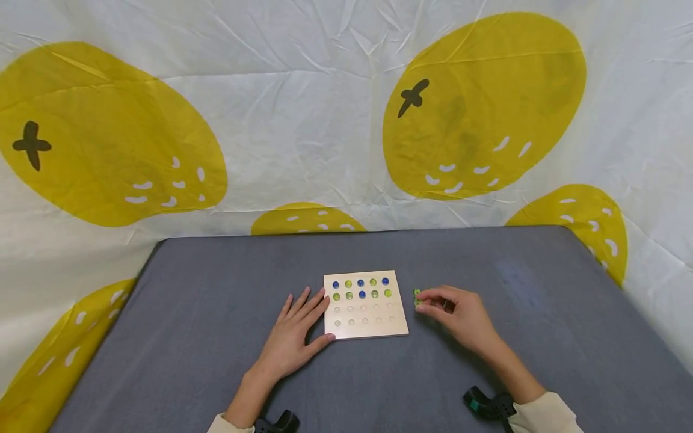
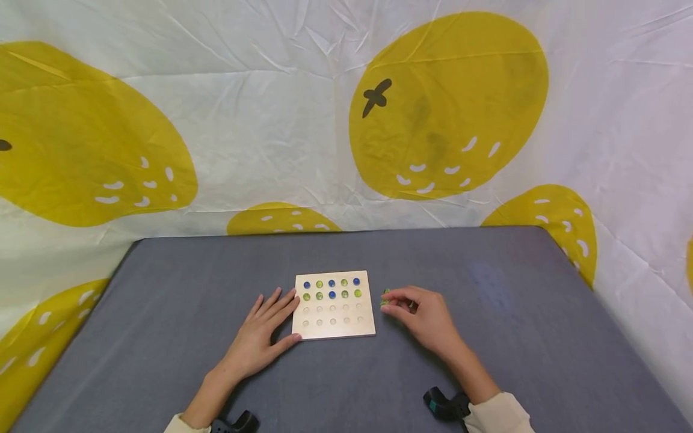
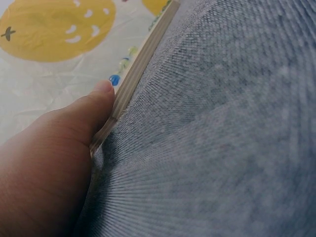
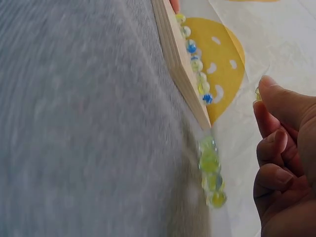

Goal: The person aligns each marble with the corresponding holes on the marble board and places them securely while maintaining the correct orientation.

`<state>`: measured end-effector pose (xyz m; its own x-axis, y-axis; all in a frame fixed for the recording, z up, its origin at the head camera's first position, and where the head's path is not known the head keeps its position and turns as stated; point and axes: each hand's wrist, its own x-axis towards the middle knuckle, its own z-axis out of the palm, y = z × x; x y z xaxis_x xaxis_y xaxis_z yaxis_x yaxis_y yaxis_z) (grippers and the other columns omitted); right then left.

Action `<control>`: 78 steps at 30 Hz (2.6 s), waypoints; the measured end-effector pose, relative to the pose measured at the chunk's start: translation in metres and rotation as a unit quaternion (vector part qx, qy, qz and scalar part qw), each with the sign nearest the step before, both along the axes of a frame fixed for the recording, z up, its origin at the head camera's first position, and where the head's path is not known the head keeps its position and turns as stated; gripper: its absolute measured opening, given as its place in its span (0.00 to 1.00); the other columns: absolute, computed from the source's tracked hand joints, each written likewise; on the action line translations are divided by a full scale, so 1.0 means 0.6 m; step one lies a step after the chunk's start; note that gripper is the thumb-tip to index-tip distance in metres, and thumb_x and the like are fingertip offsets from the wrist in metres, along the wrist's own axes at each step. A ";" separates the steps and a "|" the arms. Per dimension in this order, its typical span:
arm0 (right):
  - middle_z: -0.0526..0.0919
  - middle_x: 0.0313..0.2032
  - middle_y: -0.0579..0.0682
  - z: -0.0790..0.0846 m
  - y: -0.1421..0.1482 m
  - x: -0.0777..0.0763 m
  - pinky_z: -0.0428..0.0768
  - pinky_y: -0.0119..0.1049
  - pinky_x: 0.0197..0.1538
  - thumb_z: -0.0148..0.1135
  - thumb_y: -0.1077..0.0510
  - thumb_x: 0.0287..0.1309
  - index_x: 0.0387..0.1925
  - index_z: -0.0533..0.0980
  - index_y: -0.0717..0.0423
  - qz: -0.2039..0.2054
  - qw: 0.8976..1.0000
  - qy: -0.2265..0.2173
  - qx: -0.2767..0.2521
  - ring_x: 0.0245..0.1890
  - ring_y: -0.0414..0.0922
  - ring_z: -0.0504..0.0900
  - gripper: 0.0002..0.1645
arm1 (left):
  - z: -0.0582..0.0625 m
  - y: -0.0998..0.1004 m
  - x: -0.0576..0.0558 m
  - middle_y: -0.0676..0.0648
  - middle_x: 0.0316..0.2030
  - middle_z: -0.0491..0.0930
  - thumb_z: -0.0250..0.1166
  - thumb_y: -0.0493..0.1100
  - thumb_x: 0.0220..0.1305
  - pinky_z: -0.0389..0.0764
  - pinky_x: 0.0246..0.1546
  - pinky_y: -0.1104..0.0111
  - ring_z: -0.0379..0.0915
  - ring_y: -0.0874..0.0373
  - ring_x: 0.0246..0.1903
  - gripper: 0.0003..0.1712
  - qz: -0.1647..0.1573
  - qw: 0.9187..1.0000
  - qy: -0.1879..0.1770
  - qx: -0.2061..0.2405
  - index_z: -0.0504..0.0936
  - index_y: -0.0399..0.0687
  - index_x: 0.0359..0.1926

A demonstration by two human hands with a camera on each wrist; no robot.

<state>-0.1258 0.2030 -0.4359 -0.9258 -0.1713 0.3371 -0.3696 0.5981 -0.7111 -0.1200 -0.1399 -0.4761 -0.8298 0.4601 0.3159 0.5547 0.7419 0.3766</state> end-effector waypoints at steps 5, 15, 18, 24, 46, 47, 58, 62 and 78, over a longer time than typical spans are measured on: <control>0.81 0.28 0.35 0.001 -0.022 -0.002 0.71 0.30 0.23 0.73 0.53 0.50 0.35 0.85 0.43 0.006 1.000 -0.016 -0.012 0.21 0.38 0.72 0.08 | -0.002 -0.003 0.000 0.50 0.70 0.59 0.61 0.63 0.61 0.45 0.68 0.45 0.48 0.46 0.70 0.42 0.000 1.000 -0.001 -0.001 0.64 0.50 0.71; 0.79 0.25 0.38 0.006 -0.067 -0.011 0.68 0.29 0.22 0.74 0.55 0.50 0.36 0.85 0.45 0.028 0.998 -0.035 -0.035 0.21 0.39 0.70 0.09 | -0.005 -0.003 0.000 0.51 0.71 0.58 0.59 0.65 0.62 0.44 0.68 0.45 0.47 0.47 0.71 0.42 0.001 1.000 -0.003 -0.006 0.63 0.51 0.71; 0.78 0.24 0.38 0.007 -0.080 -0.014 0.68 0.29 0.22 0.73 0.54 0.50 0.35 0.85 0.44 0.036 0.998 -0.040 -0.039 0.21 0.39 0.69 0.08 | -0.006 -0.002 -0.001 0.51 0.71 0.58 0.59 0.65 0.62 0.45 0.68 0.45 0.47 0.47 0.71 0.42 0.002 1.000 -0.002 -0.006 0.64 0.51 0.71; 0.79 0.25 0.38 0.007 -0.103 -0.018 0.68 0.30 0.22 0.72 0.53 0.51 0.35 0.85 0.44 0.053 0.996 -0.051 -0.049 0.21 0.39 0.70 0.08 | -0.005 -0.001 -0.001 0.51 0.71 0.58 0.59 0.65 0.62 0.45 0.68 0.44 0.48 0.47 0.70 0.41 0.004 1.000 0.000 -0.009 0.64 0.52 0.71; 0.77 0.21 0.35 -0.015 -0.167 -0.031 0.69 0.29 0.21 0.72 0.54 0.52 0.35 0.85 0.44 0.085 0.994 -0.038 -0.055 0.19 0.37 0.70 0.07 | 0.000 0.000 0.000 0.52 0.71 0.58 0.59 0.65 0.62 0.44 0.68 0.45 0.46 0.48 0.71 0.42 0.007 1.000 -0.011 -0.016 0.63 0.52 0.71; 0.77 0.21 0.35 -0.016 -0.169 -0.032 0.69 0.29 0.21 0.72 0.53 0.51 0.34 0.85 0.44 0.085 0.994 -0.036 -0.054 0.19 0.36 0.70 0.07 | 0.000 0.000 0.000 0.52 0.71 0.58 0.59 0.65 0.62 0.44 0.68 0.46 0.47 0.48 0.71 0.42 0.007 1.000 -0.010 -0.016 0.63 0.52 0.71; 0.78 0.25 0.35 -0.020 -0.195 -0.035 0.70 0.29 0.23 0.72 0.54 0.52 0.36 0.85 0.48 0.105 0.992 -0.025 -0.060 0.20 0.35 0.70 0.08 | -0.001 -0.001 -0.001 0.51 0.71 0.58 0.58 0.65 0.63 0.44 0.68 0.45 0.46 0.48 0.71 0.41 0.005 1.000 -0.007 -0.017 0.63 0.52 0.71; 0.80 0.25 0.36 -0.022 -0.206 -0.033 0.71 0.29 0.22 0.72 0.56 0.51 0.36 0.85 0.50 0.106 0.992 -0.016 -0.068 0.19 0.35 0.71 0.08 | 0.000 -0.001 -0.001 0.51 0.71 0.58 0.58 0.65 0.63 0.44 0.68 0.45 0.46 0.47 0.71 0.41 0.003 1.000 -0.009 -0.014 0.63 0.53 0.71; 0.77 0.23 0.34 -0.047 -0.229 -0.035 0.66 0.27 0.21 0.73 0.59 0.50 0.36 0.86 0.51 0.073 0.996 0.046 -0.023 0.17 0.31 0.65 0.08 | -0.002 -0.002 -0.002 0.52 0.71 0.58 0.58 0.64 0.64 0.45 0.68 0.45 0.47 0.47 0.71 0.40 0.003 1.000 -0.005 -0.008 0.62 0.54 0.72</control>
<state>-0.1467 0.0655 -0.4643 -0.8568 -0.2841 0.4303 -0.5153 0.5015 -0.6950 -0.1211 -0.1411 -0.4776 -0.8354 0.4602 0.3004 0.5468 0.7515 0.3691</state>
